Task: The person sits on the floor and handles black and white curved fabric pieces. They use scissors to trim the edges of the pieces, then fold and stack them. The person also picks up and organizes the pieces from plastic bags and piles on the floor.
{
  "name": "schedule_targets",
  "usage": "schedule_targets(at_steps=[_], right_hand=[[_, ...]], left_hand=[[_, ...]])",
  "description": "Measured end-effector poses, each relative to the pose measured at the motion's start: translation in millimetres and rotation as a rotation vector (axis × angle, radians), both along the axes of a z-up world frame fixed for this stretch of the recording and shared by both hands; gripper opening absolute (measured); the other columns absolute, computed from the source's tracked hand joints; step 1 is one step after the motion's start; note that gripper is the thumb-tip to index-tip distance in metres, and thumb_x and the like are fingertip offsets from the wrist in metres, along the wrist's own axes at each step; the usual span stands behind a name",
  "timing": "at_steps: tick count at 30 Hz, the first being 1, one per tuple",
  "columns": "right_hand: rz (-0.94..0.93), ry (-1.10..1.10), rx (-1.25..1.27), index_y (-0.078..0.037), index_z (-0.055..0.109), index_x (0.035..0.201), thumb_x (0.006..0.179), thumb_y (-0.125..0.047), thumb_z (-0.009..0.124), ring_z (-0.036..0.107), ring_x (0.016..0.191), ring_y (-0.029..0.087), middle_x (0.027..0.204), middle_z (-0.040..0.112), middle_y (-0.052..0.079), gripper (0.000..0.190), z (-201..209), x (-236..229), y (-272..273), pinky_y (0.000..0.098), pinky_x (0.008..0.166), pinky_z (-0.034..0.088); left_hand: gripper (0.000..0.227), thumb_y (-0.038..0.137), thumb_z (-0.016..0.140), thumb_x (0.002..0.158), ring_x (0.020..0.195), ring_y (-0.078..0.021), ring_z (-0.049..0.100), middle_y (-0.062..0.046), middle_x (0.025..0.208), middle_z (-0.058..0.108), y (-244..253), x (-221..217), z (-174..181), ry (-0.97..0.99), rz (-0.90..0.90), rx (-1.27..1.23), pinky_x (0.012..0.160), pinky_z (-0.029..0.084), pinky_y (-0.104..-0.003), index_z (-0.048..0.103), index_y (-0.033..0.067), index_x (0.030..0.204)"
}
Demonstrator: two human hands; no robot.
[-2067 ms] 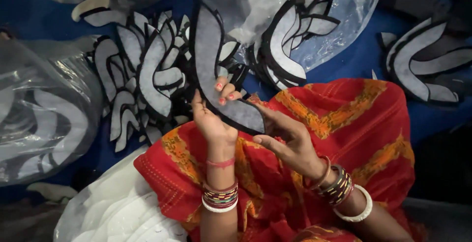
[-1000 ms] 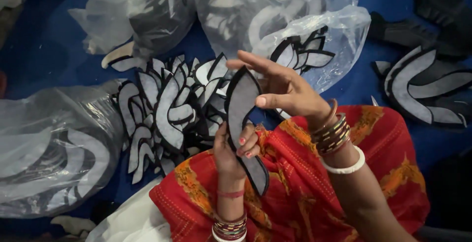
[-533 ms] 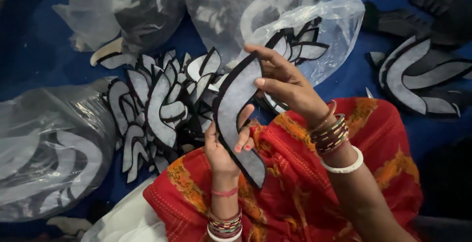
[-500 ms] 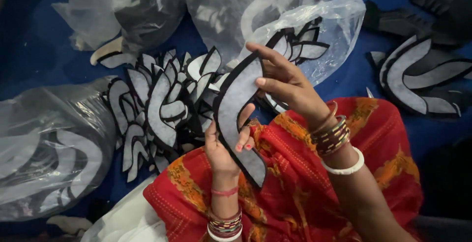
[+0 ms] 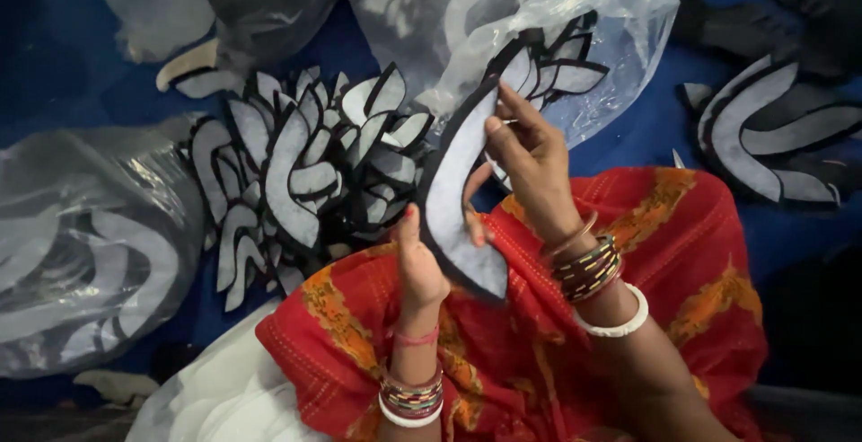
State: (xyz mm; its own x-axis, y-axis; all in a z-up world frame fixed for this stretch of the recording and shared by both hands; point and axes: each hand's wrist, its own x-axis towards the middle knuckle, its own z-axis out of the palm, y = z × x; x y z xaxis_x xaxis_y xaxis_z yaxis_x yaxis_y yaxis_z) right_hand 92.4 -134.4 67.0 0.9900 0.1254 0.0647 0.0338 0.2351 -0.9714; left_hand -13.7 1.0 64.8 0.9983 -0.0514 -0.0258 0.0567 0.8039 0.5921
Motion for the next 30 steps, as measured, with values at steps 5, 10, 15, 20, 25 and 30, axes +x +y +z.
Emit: schedule_targets(at_steps=[5,10,15,20,25,30], right_hand=[[-0.003,0.016,-0.010,-0.001,0.052,0.152,0.105,-0.008,0.061,0.061,0.091,0.006,0.113,0.065,0.001,0.048,-12.4,3.7,-0.8,0.0214,0.075,0.051],[0.001,0.042,0.019,-0.001,0.052,0.150,0.105,-0.007,0.059,0.062,0.084,0.006,0.109,0.066,0.002,0.046,-15.6,3.9,2.2,0.0218,0.070,0.052],[-0.010,0.049,-0.002,-0.004,0.045,0.153,0.104,-0.003,0.056,0.060,0.077,0.008,0.095,0.059,0.000,0.050,-33.9,6.0,4.4,0.0257,0.063,0.053],[-0.065,-0.003,-0.134,-0.006,0.036,0.159,0.105,-0.003,0.049,0.050,0.075,0.006,0.092,0.053,0.000,0.056,-35.4,3.1,7.5,0.0224,0.066,0.046],[-0.124,-0.013,-0.263,-0.006,0.034,0.157,0.103,-0.003,0.045,0.047,0.078,0.007,0.096,0.051,-0.001,0.055,-48.3,8.0,9.9,0.0212,0.067,0.045],[-0.067,0.009,-0.263,-0.003,0.041,0.152,0.104,-0.006,0.045,0.054,0.084,0.008,0.104,0.059,0.003,0.049,-57.5,14.6,10.9,0.0217,0.073,0.049]], left_hand=[[0.080,0.055,0.028,0.107,0.080,-0.0149,0.056,-0.019,0.152,0.055,-1.0,-0.2,16.0,0.009,-0.053,0.186,0.082,0.047,-0.031,0.043,-0.0095,0.152],[0.077,0.053,0.027,0.110,0.079,-0.0116,0.052,-0.017,0.124,0.055,1.1,-5.6,4.6,-0.006,-0.057,0.371,0.078,0.043,-0.026,0.048,-0.0079,0.153],[0.068,0.047,0.026,0.112,0.079,-0.0104,0.054,-0.015,0.125,0.056,-4.1,-2.7,11.8,-0.023,-0.021,0.576,0.074,0.046,-0.024,0.037,0.0021,0.162],[0.066,0.041,0.026,0.112,0.104,-0.0171,0.056,-0.014,0.156,0.052,-7.1,-0.3,2.8,-0.170,0.015,0.774,0.091,0.045,-0.028,0.022,0.0051,0.167],[0.064,0.037,0.029,0.115,0.160,-0.0287,0.036,-0.016,0.175,0.029,-8.0,1.2,0.4,-0.285,0.016,0.949,0.129,0.028,-0.037,0.022,0.0011,0.167],[0.067,0.040,0.035,0.113,0.162,-0.0297,0.032,-0.017,0.174,0.028,-4.7,3.4,2.9,-0.275,0.010,0.875,0.131,0.027,-0.037,0.023,0.0015,0.167]])
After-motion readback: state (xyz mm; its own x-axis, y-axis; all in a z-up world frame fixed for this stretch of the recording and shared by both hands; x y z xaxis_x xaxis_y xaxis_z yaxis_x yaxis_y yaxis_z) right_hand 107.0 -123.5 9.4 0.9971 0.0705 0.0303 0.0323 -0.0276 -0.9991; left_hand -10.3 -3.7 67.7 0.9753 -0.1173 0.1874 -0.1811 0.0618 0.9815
